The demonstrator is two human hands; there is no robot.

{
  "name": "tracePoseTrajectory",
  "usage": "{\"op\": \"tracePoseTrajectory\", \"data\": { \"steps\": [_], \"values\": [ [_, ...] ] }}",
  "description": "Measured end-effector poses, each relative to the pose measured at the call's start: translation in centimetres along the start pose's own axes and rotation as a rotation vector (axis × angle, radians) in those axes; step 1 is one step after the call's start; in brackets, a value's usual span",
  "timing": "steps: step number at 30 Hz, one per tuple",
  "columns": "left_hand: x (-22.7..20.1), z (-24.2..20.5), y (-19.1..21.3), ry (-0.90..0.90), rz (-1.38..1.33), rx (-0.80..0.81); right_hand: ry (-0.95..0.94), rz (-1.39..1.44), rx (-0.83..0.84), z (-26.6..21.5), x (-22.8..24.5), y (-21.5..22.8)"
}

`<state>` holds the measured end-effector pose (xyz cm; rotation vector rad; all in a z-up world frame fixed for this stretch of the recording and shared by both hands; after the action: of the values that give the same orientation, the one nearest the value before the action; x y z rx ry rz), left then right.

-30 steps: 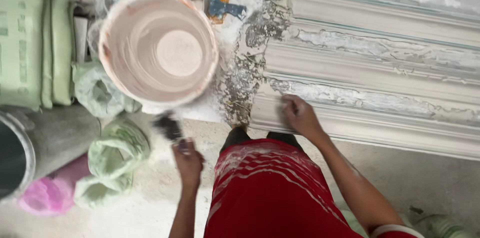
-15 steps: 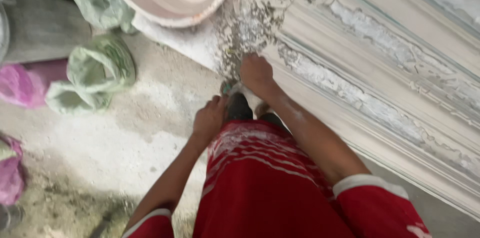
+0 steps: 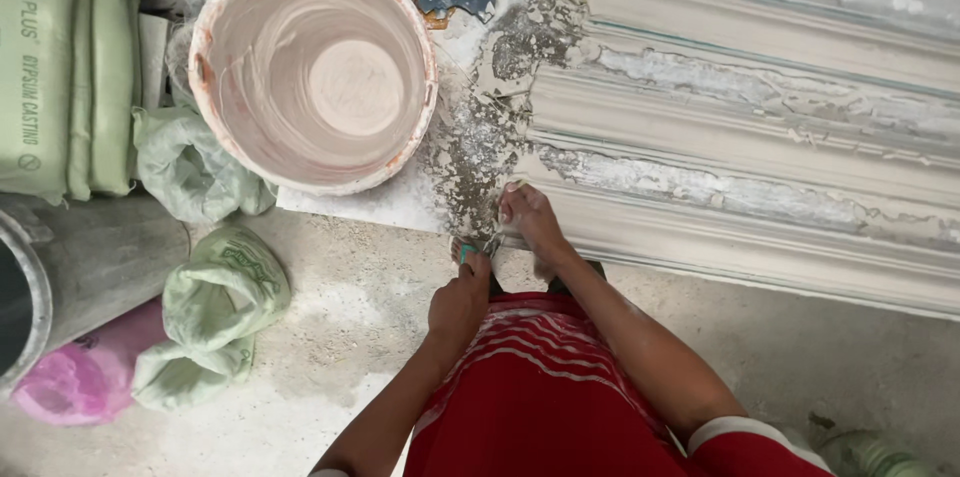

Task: The person uses a small metal scraper to remove dried white residue from the grooves and surfaces of stacked white molded plaster moldings. They work along the length of each piece, occasionally lifting or repositioning moldings to access different areas.

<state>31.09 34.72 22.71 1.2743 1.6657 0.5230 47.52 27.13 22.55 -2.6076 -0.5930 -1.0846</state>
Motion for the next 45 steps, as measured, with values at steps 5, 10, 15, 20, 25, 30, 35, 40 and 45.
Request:
{"op": "tracePoseTrajectory", "data": {
  "steps": [5, 10, 15, 20, 25, 30, 35, 40, 45],
  "values": [
    [-0.4, -0.1, 1.6, -0.008, -0.067, 0.032, -0.097, 0.310, 0.014, 4.0, -3.0, 2.1],
    [-0.8, -0.2, 2.0, 0.034, -0.147, 0.044, -0.247, 0.512, 0.008, 3.6, -2.0, 3.0],
    [-0.2, 1.2, -0.5, 0.016, -0.059, 0.001, 0.081, -0.523, -0.213, 1.8, 0.9, 5.4],
    [-1.5, 2.0, 5.7, 0.054, -0.129, 0.049, 0.192, -0.543, -0.316, 1.6, -0.9, 5.8],
    [-0.3, 3.2, 5.0, 0.067, -0.232, 0.063, 0.294, -0.516, -0.342, 2.2, -0.6, 6.1],
    [-0.3, 1.8, 7.1, -0.026, -0.039, 0.073, 0.289, -0.455, -0.254, 2.1, -0.5, 5.8],
    [-0.9, 2.2, 7.9, -0.011, -0.123, 0.142, 0.372, -0.564, -0.207, 1.5, 0.2, 5.9],
    [-0.8, 3.5, 7.9, 0.022, -0.159, 0.213, 0.449, -0.658, -0.199, 2.0, 0.7, 5.7],
    [-1.9, 4.5, 10.9, 0.100, -0.269, 0.239, 0.326, -0.774, -0.209, 2.3, 0.3, 5.4]
  ]
}}
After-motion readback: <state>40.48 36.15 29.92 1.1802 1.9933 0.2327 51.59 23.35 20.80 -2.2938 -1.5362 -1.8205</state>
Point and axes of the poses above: each hand's wrist, its own z-axis towards the middle knuckle, its own y-axis out of the back of the hand, x = y × z, the point moved 4 cm from there along z, towards the middle knuckle, and after that the axes turned 15 degrees about -y, right-handed, at the moved point
